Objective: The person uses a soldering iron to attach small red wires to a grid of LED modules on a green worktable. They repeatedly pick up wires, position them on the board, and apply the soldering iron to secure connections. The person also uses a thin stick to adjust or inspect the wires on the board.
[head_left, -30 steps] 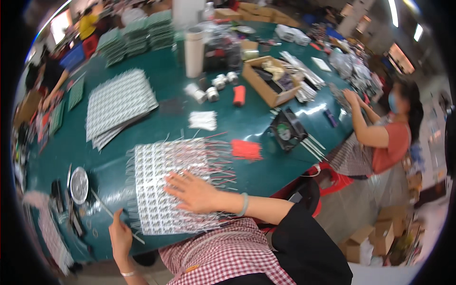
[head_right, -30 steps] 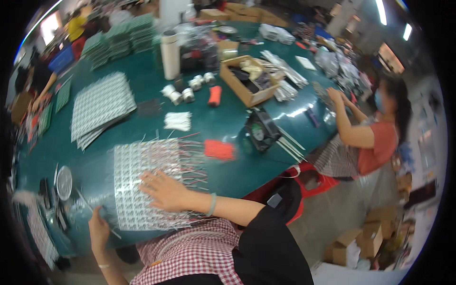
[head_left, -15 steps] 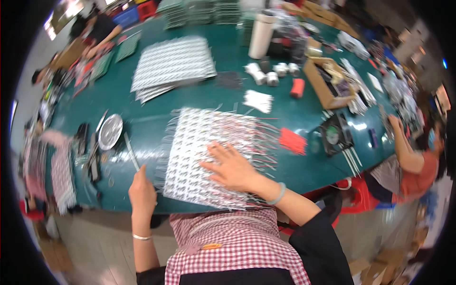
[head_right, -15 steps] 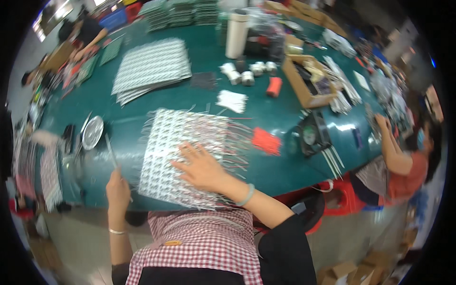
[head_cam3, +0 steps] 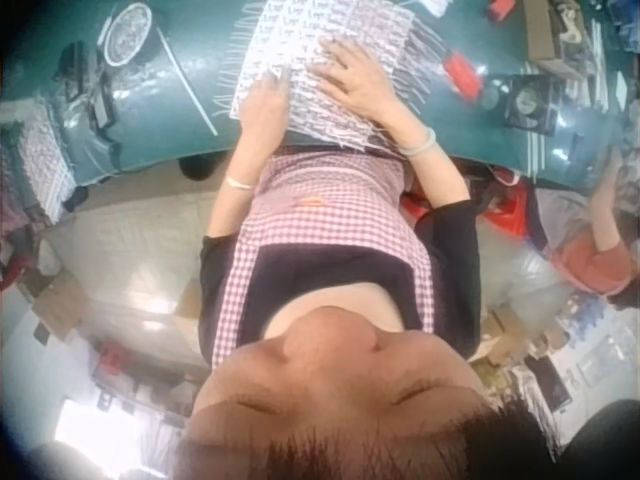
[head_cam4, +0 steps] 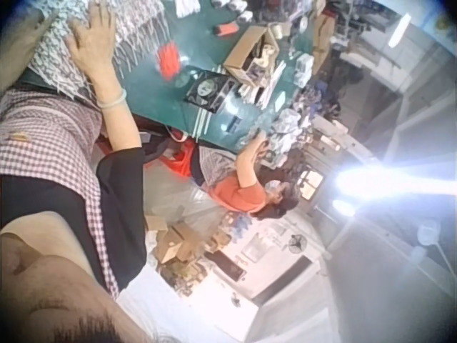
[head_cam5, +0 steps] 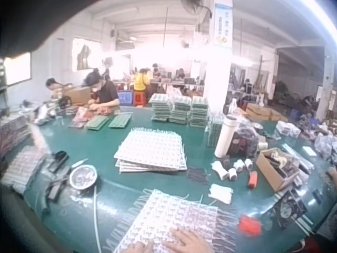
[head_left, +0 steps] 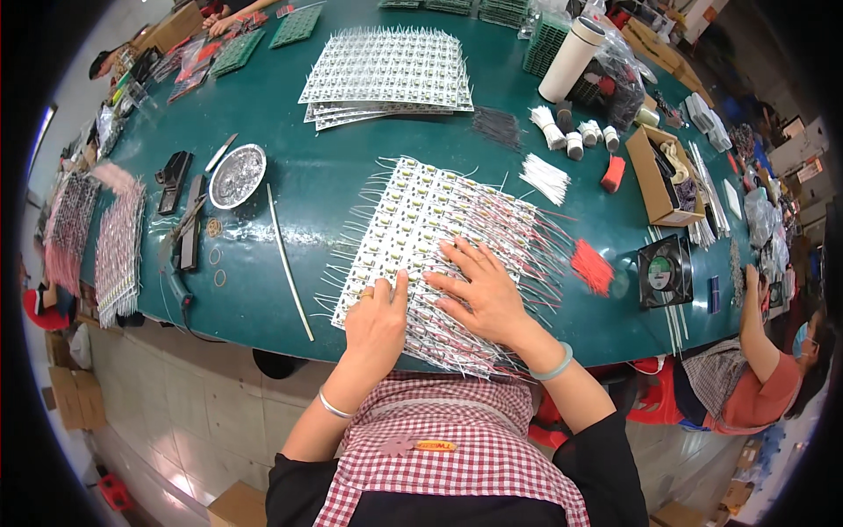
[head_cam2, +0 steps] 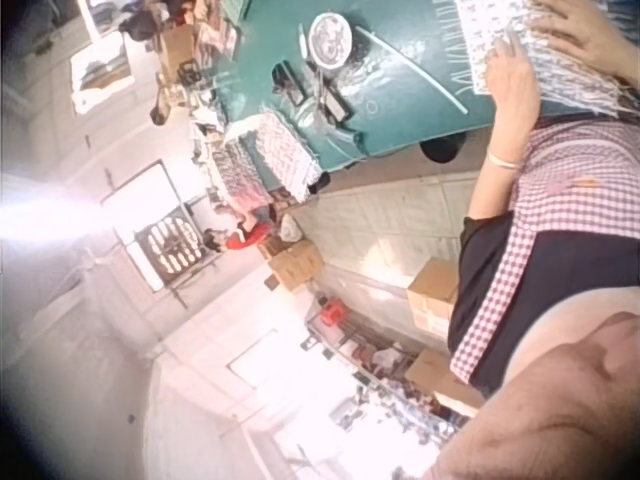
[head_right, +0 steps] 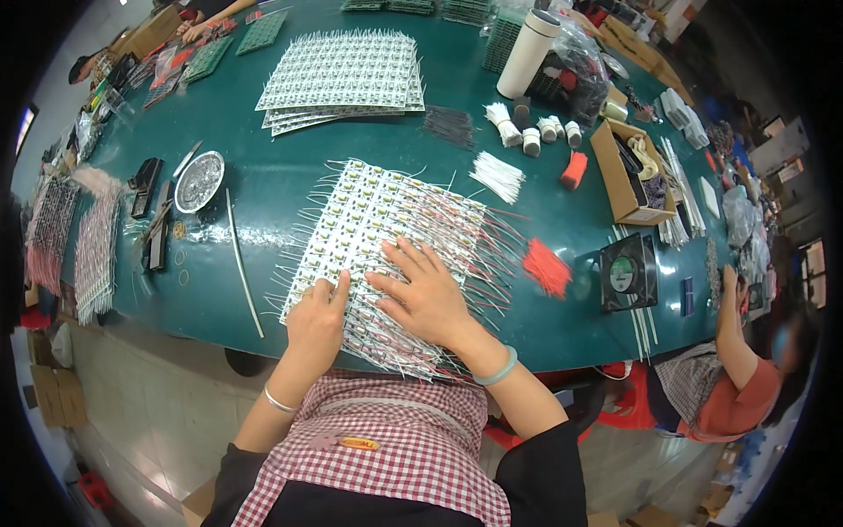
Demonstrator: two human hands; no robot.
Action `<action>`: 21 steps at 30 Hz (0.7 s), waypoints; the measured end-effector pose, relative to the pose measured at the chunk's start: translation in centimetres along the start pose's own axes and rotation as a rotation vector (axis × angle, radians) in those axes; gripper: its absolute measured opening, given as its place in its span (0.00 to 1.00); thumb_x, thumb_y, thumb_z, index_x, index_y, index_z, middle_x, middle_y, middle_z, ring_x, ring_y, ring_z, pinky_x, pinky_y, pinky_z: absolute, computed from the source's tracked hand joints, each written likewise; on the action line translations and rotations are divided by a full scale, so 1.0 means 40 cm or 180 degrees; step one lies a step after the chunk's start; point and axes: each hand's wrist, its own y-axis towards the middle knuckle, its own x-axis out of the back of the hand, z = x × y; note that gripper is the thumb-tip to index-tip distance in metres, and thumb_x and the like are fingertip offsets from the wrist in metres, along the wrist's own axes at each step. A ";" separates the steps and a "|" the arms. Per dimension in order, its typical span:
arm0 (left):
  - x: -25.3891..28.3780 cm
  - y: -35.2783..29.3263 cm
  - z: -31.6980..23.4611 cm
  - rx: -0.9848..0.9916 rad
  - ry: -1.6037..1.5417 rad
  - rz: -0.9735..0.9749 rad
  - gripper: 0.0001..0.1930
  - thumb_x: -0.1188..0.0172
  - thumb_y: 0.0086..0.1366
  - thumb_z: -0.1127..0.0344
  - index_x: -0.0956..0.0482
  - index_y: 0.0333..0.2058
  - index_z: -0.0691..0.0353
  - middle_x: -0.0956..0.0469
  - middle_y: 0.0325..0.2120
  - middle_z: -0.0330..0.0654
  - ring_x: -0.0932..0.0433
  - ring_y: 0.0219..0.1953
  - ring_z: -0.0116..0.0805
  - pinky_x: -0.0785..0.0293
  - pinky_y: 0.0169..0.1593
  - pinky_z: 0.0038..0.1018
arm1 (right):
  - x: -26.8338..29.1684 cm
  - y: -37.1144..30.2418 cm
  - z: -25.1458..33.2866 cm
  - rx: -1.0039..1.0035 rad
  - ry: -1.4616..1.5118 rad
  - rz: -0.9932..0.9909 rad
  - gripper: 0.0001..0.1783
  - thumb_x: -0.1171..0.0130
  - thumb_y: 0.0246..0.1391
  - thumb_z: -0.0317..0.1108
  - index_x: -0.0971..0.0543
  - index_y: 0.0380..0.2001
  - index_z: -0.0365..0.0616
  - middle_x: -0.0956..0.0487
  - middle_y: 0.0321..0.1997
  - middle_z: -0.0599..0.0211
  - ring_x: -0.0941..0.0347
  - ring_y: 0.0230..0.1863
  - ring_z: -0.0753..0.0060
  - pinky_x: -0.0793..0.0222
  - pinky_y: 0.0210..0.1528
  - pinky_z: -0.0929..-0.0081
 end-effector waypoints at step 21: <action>0.042 -0.145 0.027 0.0444 -0.0200 -0.0445 0.31 0.43 0.50 0.80 0.18 0.56 0.53 0.22 0.44 0.46 0.26 0.36 0.43 0.27 0.36 0.33 | -0.003 0.006 0.002 -0.0045 0.0172 0.0028 0.22 0.38 0.58 0.46 0.19 0.56 0.64 0.32 0.72 0.58 0.42 0.74 0.48 0.49 0.74 0.45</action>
